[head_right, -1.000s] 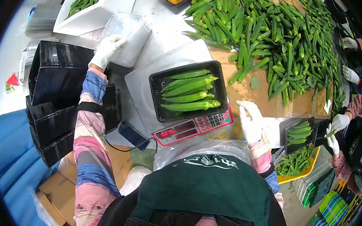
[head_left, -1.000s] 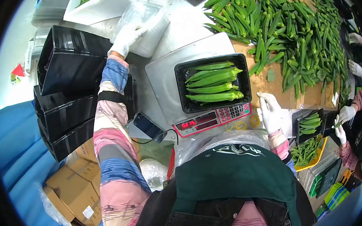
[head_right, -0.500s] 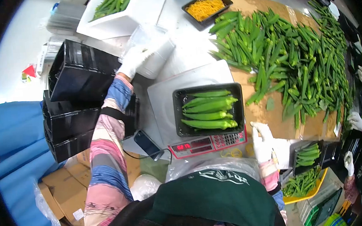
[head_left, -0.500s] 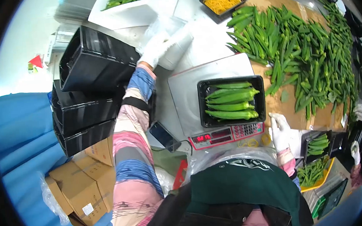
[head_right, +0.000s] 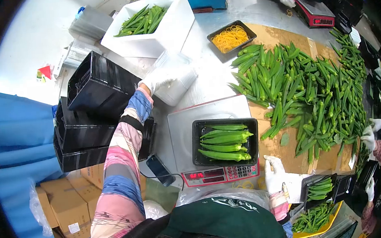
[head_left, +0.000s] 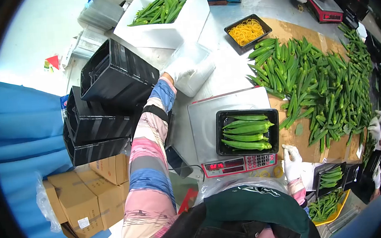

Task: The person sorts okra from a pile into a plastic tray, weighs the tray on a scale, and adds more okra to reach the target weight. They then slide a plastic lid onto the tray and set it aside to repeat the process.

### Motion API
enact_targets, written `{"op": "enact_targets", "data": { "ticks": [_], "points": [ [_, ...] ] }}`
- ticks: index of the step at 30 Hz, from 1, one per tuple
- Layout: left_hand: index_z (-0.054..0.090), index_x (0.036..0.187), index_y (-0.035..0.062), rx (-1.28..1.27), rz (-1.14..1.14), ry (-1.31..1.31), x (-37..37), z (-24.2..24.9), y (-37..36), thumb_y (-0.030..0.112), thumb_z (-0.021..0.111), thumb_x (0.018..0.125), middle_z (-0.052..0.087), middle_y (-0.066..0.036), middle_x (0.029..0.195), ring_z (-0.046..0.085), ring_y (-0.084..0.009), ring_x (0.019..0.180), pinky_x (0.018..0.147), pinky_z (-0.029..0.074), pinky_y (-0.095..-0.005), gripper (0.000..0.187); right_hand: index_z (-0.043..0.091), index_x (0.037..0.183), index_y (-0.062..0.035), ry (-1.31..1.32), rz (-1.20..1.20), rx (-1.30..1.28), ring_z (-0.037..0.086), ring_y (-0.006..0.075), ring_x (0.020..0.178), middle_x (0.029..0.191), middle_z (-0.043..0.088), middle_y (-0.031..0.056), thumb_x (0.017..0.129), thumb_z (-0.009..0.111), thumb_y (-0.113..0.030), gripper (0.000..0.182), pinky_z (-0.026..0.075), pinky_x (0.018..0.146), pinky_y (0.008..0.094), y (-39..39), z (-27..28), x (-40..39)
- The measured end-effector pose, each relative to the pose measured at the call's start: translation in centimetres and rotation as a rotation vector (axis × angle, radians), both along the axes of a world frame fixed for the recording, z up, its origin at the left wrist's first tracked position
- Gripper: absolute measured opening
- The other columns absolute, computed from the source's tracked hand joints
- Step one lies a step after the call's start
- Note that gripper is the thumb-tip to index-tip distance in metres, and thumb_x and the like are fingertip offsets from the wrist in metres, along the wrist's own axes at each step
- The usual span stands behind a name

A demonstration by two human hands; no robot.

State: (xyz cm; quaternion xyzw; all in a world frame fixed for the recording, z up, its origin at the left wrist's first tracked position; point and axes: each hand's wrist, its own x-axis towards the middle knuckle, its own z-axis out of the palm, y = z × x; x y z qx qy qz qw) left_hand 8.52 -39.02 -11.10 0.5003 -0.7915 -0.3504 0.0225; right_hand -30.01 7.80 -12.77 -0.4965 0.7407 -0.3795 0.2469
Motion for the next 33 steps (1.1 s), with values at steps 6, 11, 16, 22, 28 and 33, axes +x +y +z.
{"op": "enact_targets", "data": {
  "ticks": [6, 11, 16, 22, 28, 33],
  "points": [
    [0.066, 0.111, 0.0061, -0.526, 0.056, -0.167, -2.8, -0.7, 4.7, 0.014, 0.057, 0.091, 0.067, -0.02, 0.107, 0.063, -0.0385, 0.099, 0.086, 0.05, -0.0442, 0.023, 0.072, 0.105, -0.0005, 0.003, 0.005, -0.034, 0.065, 0.0201, 0.098, 0.101, 0.068, 0.0093, 0.091, 0.064, 0.004, 0.016, 0.05, 0.09, 0.0298, 0.1, -0.6, -0.1],
    [0.061, 0.107, 0.0038, -0.6, 0.096, -0.055, -2.6, -0.4, 4.9, 0.014, 0.055, 0.092, 0.064, -0.024, 0.101, 0.061, -0.0413, 0.098, 0.085, 0.048, -0.0468, 0.019, 0.072, 0.103, -0.0038, 0.015, -0.029, -0.036, 0.066, 0.0269, 0.099, 0.101, 0.069, 0.0119, 0.09, 0.065, -0.001, 0.015, 0.051, 0.091, 0.035, 0.2, 0.1, -0.7],
    [0.059, 0.11, 0.0056, -0.81, 0.321, -0.032, -3.4, 2.8, 9.1, 0.018, 0.051, 0.099, 0.064, -0.019, 0.096, 0.064, -0.0391, 0.085, 0.078, 0.05, -0.0482, 0.018, 0.072, 0.103, -0.0034, -0.06, -0.123, -0.026, 0.066, 0.0225, 0.098, 0.102, 0.069, 0.0093, 0.09, 0.064, 0.003, 0.017, 0.051, 0.091, 0.0327, 0.7, 0.8, -2.2],
    [0.06, 0.111, 0.0106, -0.916, 0.434, -0.27, -2.4, 7.7, 9.7, 0.031, 0.055, 0.1, 0.069, -0.015, 0.091, 0.068, -0.0319, 0.077, 0.067, 0.053, -0.0433, 0.024, 0.071, 0.105, -0.0027, -0.018, -0.102, -0.087, 0.066, 0.0221, 0.099, 0.104, 0.069, 0.0095, 0.089, 0.064, 0.005, 0.019, 0.051, 0.091, 0.0319, 1.1, 0.7, -2.8],
    [0.072, 0.111, 0.0007, -1.196, 0.434, 0.267, -3.5, 15.9, 13.9, 0.012, 0.067, 0.094, 0.075, -0.013, 0.1, 0.073, -0.0244, 0.084, 0.077, 0.057, -0.0336, 0.021, 0.065, 0.118, 0.0028, -0.01, -0.085, -0.091, 0.062, 0.0224, 0.11, 0.118, 0.065, 0.0113, 0.094, 0.058, 0.003, 0.024, 0.047, 0.098, 0.0309, -0.1, 7.3, -2.1],
    [0.072, 0.109, 0.002, -0.238, 0.254, 0.628, -9.0, 23.2, 23.7, 0.008, 0.066, 0.097, 0.071, 0.0, 0.099, 0.061, -0.0061, 0.087, 0.078, 0.049, -0.0219, 0.015, 0.039, 0.152, -0.0034, -0.119, 0.079, -0.294, 0.052, 0.0259, 0.127, 0.138, 0.055, 0.0141, 0.086, 0.071, -0.005, 0.074, 0.039, 0.11, 0.0371, -4.4, 15.9, 0.2]
  ]
}}
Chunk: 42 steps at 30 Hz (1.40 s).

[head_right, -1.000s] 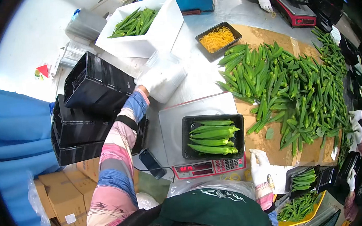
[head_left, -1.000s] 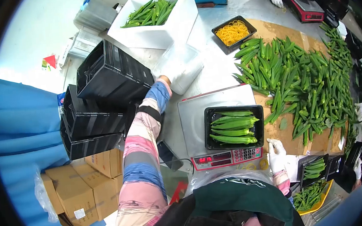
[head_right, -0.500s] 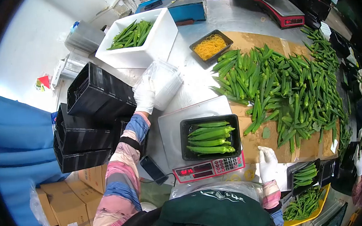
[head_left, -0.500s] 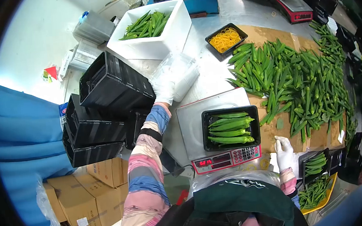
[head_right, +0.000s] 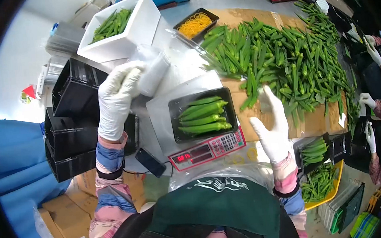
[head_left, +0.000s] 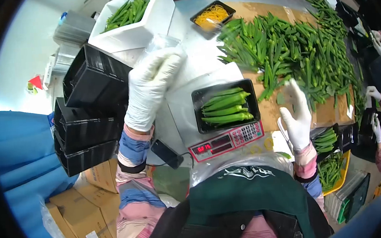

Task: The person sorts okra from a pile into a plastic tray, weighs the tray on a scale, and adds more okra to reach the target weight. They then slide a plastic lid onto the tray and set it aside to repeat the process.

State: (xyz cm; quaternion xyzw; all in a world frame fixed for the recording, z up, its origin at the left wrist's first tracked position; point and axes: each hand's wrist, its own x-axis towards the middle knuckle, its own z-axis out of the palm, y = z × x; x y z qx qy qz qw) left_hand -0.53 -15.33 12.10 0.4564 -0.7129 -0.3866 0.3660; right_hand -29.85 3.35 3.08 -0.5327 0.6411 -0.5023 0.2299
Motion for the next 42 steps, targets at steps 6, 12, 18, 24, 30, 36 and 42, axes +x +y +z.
{"op": "enact_targets", "data": {
  "ticks": [6, 12, 18, 24, 30, 36, 42],
  "points": [
    [0.07, 0.113, 0.0036, 0.723, -0.376, 0.123, -2.7, -2.7, 5.6, 0.021, 0.068, 0.096, 0.07, -0.001, 0.092, 0.057, -0.0067, 0.071, 0.063, 0.047, -0.0222, 0.024, 0.028, 0.157, -0.004, -0.592, 0.218, 0.263, 0.063, 0.0089, 0.086, 0.12, 0.065, 0.0109, 0.092, 0.065, -0.001, 0.075, 0.053, 0.076, 0.0244, -0.7, 2.7, 2.6],
    [0.043, 0.145, 0.0018, 0.679, 0.002, 0.613, -1.7, -10.6, 11.0, 0.006, 0.062, 0.096, 0.057, -0.011, 0.123, 0.063, -0.015, 0.102, 0.094, 0.053, -0.0302, 0.053, 0.04, 0.15, 0.0017, -0.661, -0.071, 0.311, 0.063, 0.0144, 0.101, 0.122, 0.065, 0.0121, 0.098, 0.059, -0.007, 0.056, 0.051, 0.09, 0.0285, -0.2, -3.6, 1.9],
    [0.04, 0.147, -0.0016, 0.1, 0.256, 0.297, -2.2, -15.1, 9.8, -0.002, 0.047, 0.099, 0.046, -0.018, 0.148, 0.046, -0.0259, 0.137, 0.116, 0.034, -0.0368, 0.049, 0.043, 0.148, 0.0001, -0.436, -0.057, 0.251, 0.062, 0.0129, 0.098, 0.137, 0.06, 0.014, 0.099, 0.058, -0.013, 0.053, 0.05, 0.075, 0.0242, -4.2, -7.5, 4.7],
    [0.049, 0.144, 0.0023, 0.04, 0.223, -0.057, -1.4, -18.2, 6.4, 0.003, 0.048, 0.099, 0.051, -0.015, 0.146, 0.047, -0.0251, 0.137, 0.116, 0.034, -0.0354, 0.045, 0.038, 0.151, -0.0008, -0.313, 0.022, 0.25, 0.041, 0.0269, 0.142, 0.152, 0.044, 0.0201, 0.102, 0.054, -0.016, 0.054, 0.031, 0.117, 0.0349, -7.2, -10.9, 4.3],
    [0.049, 0.143, 0.0031, -0.017, 0.22, -0.058, -2.5, -17.8, 7.3, 0.003, 0.049, 0.097, 0.054, -0.016, 0.143, 0.051, -0.0276, 0.134, 0.114, 0.036, -0.0358, 0.046, 0.037, 0.152, -0.0013, -0.156, 0.062, 0.267, 0.04, 0.0257, 0.143, 0.154, 0.042, 0.0179, 0.103, 0.048, -0.013, 0.051, 0.03, 0.118, 0.0339, -5.7, -10.2, 4.1],
    [0.051, 0.142, 0.0034, 0.049, 0.201, -0.056, -2.5, -18.5, 6.5, 0.005, 0.049, 0.098, 0.058, -0.015, 0.14, 0.053, -0.0274, 0.131, 0.112, 0.038, -0.0354, 0.044, 0.037, 0.151, 0.0, -0.191, 0.057, 0.241, 0.039, 0.0263, 0.144, 0.155, 0.042, 0.0177, 0.104, 0.044, -0.014, 0.05, 0.028, 0.118, 0.0341, -5.8, -11.0, 4.1],
    [0.051, 0.142, 0.0028, 0.026, 0.166, -0.053, -2.5, -19.5, 5.8, 0.005, 0.047, 0.099, 0.056, -0.015, 0.142, 0.052, -0.0263, 0.132, 0.112, 0.038, -0.0349, 0.043, 0.037, 0.152, -0.0005, -0.37, 0.074, 0.239, 0.039, 0.0247, 0.144, 0.154, 0.043, 0.0169, 0.105, 0.044, -0.02, 0.051, 0.027, 0.118, 0.033, -6.3, -12.5, 3.6]
  ]
}}
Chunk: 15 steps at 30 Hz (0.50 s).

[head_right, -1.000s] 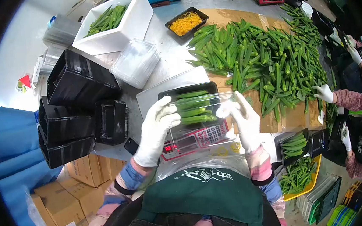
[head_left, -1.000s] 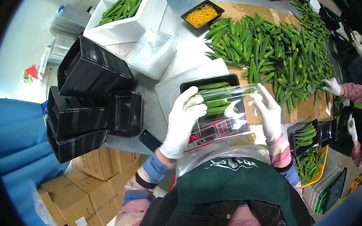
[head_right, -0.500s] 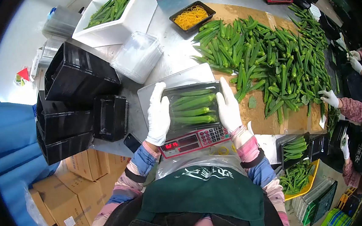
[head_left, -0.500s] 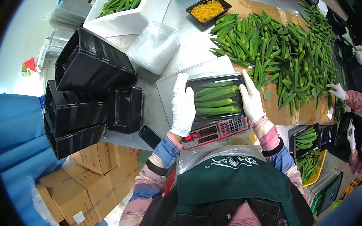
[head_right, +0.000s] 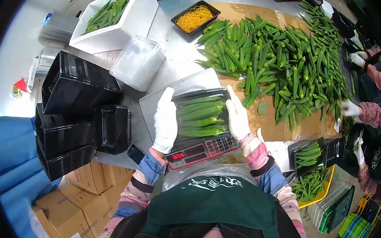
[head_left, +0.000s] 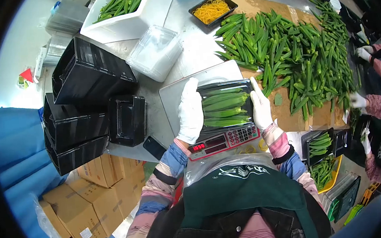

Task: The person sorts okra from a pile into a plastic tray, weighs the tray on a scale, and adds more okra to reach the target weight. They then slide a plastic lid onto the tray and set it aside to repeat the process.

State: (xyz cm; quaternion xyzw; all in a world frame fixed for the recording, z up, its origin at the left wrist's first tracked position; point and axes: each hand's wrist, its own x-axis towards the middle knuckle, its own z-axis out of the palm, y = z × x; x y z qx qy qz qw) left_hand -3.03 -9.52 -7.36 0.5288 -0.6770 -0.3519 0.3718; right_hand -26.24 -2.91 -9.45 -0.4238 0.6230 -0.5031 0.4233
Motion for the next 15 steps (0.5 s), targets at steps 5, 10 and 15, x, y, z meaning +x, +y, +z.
{"op": "enact_targets", "data": {
  "ticks": [5, 10, 15],
  "points": [
    [0.045, 0.147, 0.0031, 0.058, 0.041, 0.165, 0.9, 1.9, 1.0, 0.003, 0.05, 0.099, 0.054, -0.016, 0.143, 0.051, -0.0259, 0.133, 0.112, 0.038, -0.0363, 0.049, 0.035, 0.153, -0.0029, -0.017, -0.042, -0.017, 0.044, 0.0255, 0.14, 0.152, 0.044, 0.0199, 0.105, 0.046, -0.018, 0.052, 0.032, 0.116, 0.0341, 1.8, 1.2, -0.6],
    [0.048, 0.142, 0.0023, 0.438, 0.153, 0.324, 4.9, 2.4, 6.7, 0.011, 0.058, 0.1, 0.065, -0.012, 0.115, 0.065, -0.0143, 0.091, 0.079, 0.055, -0.0261, 0.044, 0.051, 0.141, 0.0013, -0.068, -0.101, 0.275, 0.062, 0.0175, 0.113, 0.125, 0.066, 0.0118, 0.103, 0.054, -0.019, 0.043, 0.046, 0.1, 0.0302, 7.5, 2.3, -1.4],
    [0.052, 0.129, -0.0044, 0.842, 0.165, 0.897, 5.4, 1.0, 9.9, 0.01, 0.061, 0.099, 0.065, -0.012, 0.107, 0.065, -0.016, 0.085, 0.073, 0.057, -0.0278, 0.035, 0.059, 0.127, -0.001, -0.669, -0.133, 0.269, 0.057, 0.0081, 0.086, 0.104, 0.066, 0.0018, 0.1, 0.059, -0.018, 0.032, 0.046, 0.076, 0.0252, 9.1, -0.2, -0.7]
  ]
}}
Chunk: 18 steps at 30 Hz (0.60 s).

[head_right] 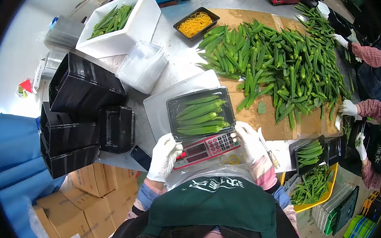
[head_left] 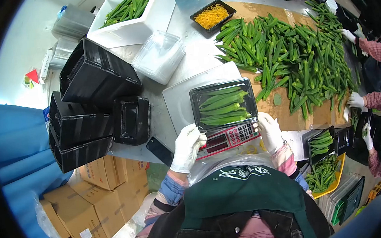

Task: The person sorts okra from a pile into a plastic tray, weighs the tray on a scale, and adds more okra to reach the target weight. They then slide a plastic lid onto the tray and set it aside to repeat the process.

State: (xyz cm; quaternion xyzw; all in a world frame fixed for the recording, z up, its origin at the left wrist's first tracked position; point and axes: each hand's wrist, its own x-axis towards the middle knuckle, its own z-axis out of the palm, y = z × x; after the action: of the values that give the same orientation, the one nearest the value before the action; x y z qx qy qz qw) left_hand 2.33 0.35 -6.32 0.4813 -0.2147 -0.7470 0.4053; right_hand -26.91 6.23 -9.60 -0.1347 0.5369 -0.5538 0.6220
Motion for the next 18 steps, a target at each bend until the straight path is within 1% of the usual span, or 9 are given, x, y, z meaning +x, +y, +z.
{"op": "enact_targets", "data": {
  "ticks": [4, 7, 8, 10, 12, 13, 15, 17, 18],
  "points": [
    [0.052, 0.128, -0.0049, -0.035, -0.002, 0.221, 0.3, -1.6, -0.6, 0.01, 0.061, 0.098, 0.065, -0.012, 0.107, 0.065, -0.0147, 0.085, 0.073, 0.056, -0.0268, 0.034, 0.06, 0.124, -0.0017, -0.189, -0.014, -0.078, 0.052, 0.0065, 0.077, 0.096, 0.063, -0.0021, 0.099, 0.059, -0.018, 0.029, 0.042, 0.069, 0.0232, -0.8, 0.1, -0.1],
    [0.053, 0.127, -0.0053, -0.054, -0.016, 0.356, 0.3, -2.8, -0.5, 0.01, 0.061, 0.098, 0.065, -0.012, 0.106, 0.065, -0.0142, 0.083, 0.071, 0.055, -0.0267, 0.035, 0.06, 0.122, 0.0017, -0.498, -0.008, -0.135, 0.05, 0.0082, 0.073, 0.095, 0.06, -0.0018, 0.1, 0.061, -0.016, 0.029, 0.042, 0.068, 0.0258, -0.8, -1.5, -0.9],
    [0.053, 0.127, -0.0056, -0.051, -0.018, 0.382, 0.3, -3.0, -0.4, 0.01, 0.061, 0.097, 0.066, -0.012, 0.105, 0.065, -0.0142, 0.082, 0.071, 0.055, -0.0268, 0.035, 0.061, 0.123, 0.001, -0.48, 0.02, -0.122, 0.051, 0.0079, 0.073, 0.095, 0.061, -0.0013, 0.1, 0.061, -0.016, 0.028, 0.042, 0.066, 0.025, -0.5, -2.0, -1.1],
    [0.052, 0.128, -0.0059, -0.121, -0.222, 0.035, 1.3, -1.5, -1.2, 0.011, 0.061, 0.097, 0.066, -0.012, 0.104, 0.066, -0.015, 0.082, 0.071, 0.056, -0.0275, 0.037, 0.063, 0.123, -0.0005, -0.438, 0.077, -0.102, 0.053, 0.0074, 0.072, 0.094, 0.063, -0.0004, 0.1, 0.06, -0.017, 0.028, 0.042, 0.064, 0.0233, -0.4, -2.1, -1.6],
    [0.052, 0.131, -0.0065, -0.141, -0.368, -0.204, 1.7, 2.6, -2.7, 0.014, 0.062, 0.095, 0.068, -0.012, 0.1, 0.068, -0.0161, 0.083, 0.072, 0.057, -0.0282, 0.042, 0.063, 0.124, -0.0019, 0.09, 0.251, -0.024, 0.055, 0.0058, 0.07, 0.096, 0.067, -0.0011, 0.101, 0.059, -0.02, 0.03, 0.042, 0.061, 0.0206, -1.5, -0.4, -3.6],
    [0.053, 0.134, -0.0028, -0.111, -0.418, -0.329, 2.0, 3.0, -4.0, 0.016, 0.063, 0.097, 0.067, -0.011, 0.107, 0.068, -0.0171, 0.09, 0.078, 0.056, -0.0274, 0.043, 0.064, 0.125, -0.0026, 0.352, 0.333, 0.022, 0.057, 0.0051, 0.07, 0.097, 0.069, -0.0015, 0.102, 0.058, -0.022, 0.031, 0.042, 0.06, 0.0193, -2.3, 0.4, -4.4],
    [0.055, 0.134, 0.0002, -0.251, -0.266, -0.423, 2.3, 2.0, -6.2, 0.022, 0.062, 0.099, 0.067, -0.01, 0.108, 0.067, -0.0165, 0.093, 0.078, 0.056, -0.0276, 0.042, 0.066, 0.123, -0.0042, 0.424, 0.148, -0.018, 0.062, 0.0063, 0.074, 0.1, 0.071, 0.0005, 0.101, 0.06, -0.023, 0.03, 0.046, 0.06, 0.0201, -4.8, 0.4, -5.0],
    [0.054, 0.136, 0.0034, -0.205, -0.199, -0.422, 1.4, 1.4, -9.3, 0.028, 0.06, 0.101, 0.066, -0.009, 0.112, 0.068, -0.0161, 0.091, 0.077, 0.057, -0.0284, 0.043, 0.066, 0.124, -0.0048, 0.411, 0.097, -0.053, 0.062, 0.0068, 0.074, 0.102, 0.071, 0.0006, 0.101, 0.06, -0.028, 0.034, 0.047, 0.064, 0.0216, -8.2, 1.2, -3.9],
    [0.059, 0.13, 0.0045, -0.199, -0.207, -0.351, 0.7, 0.5, -10.7, 0.033, 0.057, 0.103, 0.066, -0.006, 0.109, 0.068, -0.016, 0.09, 0.076, 0.057, -0.0305, 0.039, 0.066, 0.124, -0.0048, 0.407, 0.094, -0.077, 0.061, 0.0069, 0.074, 0.102, 0.072, 0.0005, 0.101, 0.06, -0.031, 0.035, 0.047, 0.064, 0.0221, -9.8, 1.3, -3.3]
  ]
}}
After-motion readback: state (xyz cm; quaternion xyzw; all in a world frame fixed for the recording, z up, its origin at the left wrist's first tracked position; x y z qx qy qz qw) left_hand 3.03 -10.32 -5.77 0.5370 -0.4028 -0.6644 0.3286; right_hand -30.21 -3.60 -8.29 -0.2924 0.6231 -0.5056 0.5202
